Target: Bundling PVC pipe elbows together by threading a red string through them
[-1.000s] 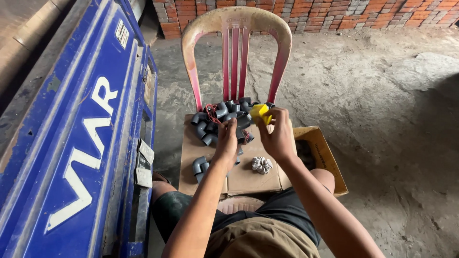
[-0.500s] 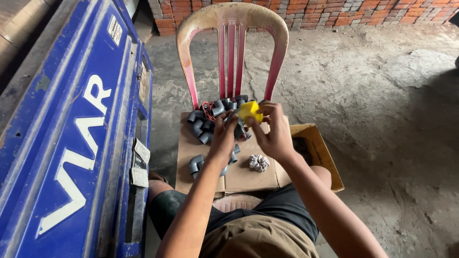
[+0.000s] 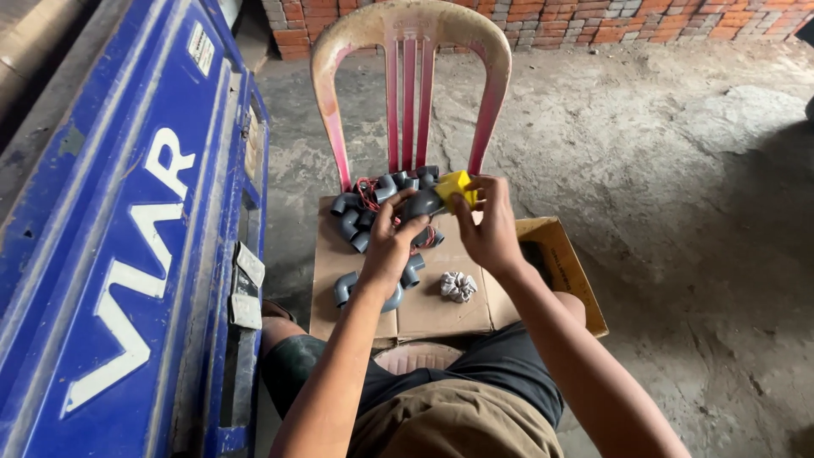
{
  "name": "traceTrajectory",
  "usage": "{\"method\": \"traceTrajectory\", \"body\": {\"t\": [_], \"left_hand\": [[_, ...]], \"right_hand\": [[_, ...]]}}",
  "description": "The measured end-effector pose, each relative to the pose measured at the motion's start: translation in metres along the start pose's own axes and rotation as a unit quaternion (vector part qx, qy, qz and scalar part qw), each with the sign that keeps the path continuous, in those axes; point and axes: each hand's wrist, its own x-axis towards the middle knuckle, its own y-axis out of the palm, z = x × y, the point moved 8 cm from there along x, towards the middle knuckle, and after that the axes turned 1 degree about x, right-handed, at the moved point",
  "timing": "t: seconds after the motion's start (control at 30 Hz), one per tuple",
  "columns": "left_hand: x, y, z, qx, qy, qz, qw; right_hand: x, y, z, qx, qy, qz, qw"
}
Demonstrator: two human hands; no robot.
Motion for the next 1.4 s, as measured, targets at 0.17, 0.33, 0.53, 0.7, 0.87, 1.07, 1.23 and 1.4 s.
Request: {"method": "traceTrajectory", "body": {"t": [0.17,0.33,0.53,0.7,0.87,1.07,1.23,1.4], "left_hand": [[0.019,-0.015,0.032,-0.009,0.029,-0.009,0.999],[0.024,-0.026,0.02,0.097,0.066,-0.032,0.993],[0.026,-0.021,0.011,0.111,0.071,-0.021,0.991],[0.041,-0.031,0.058,-0.058,-0.025,-0.048,0.997],[0.047,-0.034,0.106,-0.245,-0.106,-0.019,0.964],[0.039,-0.038,0.123,-0.277,-0.162,-0.007,0.947],[0.041,-0.048,0.132,-0.263,-0.186,-0.014,0.947],[0.037,-0.054,0.14,-0.269,-0.197,-0.019,0.943]], "right_hand": [[-0.006,0.0,-0.005,-0.004,0.069,-0.006,0.998],[-0.005,0.0,0.031,0.056,0.074,0.033,0.995],[-0.007,-0.01,0.035,0.215,0.057,-0.023,0.975],[-0.018,0.001,-0.007,0.202,0.203,0.04,0.957],[-0.135,0.029,-0.181,0.071,0.392,0.058,0.916],[-0.205,0.069,-0.223,0.065,0.47,0.133,0.87],[-0.248,0.094,-0.264,-0.153,0.393,0.29,0.859],[-0.279,0.074,-0.276,-0.288,0.388,0.371,0.793]]}}
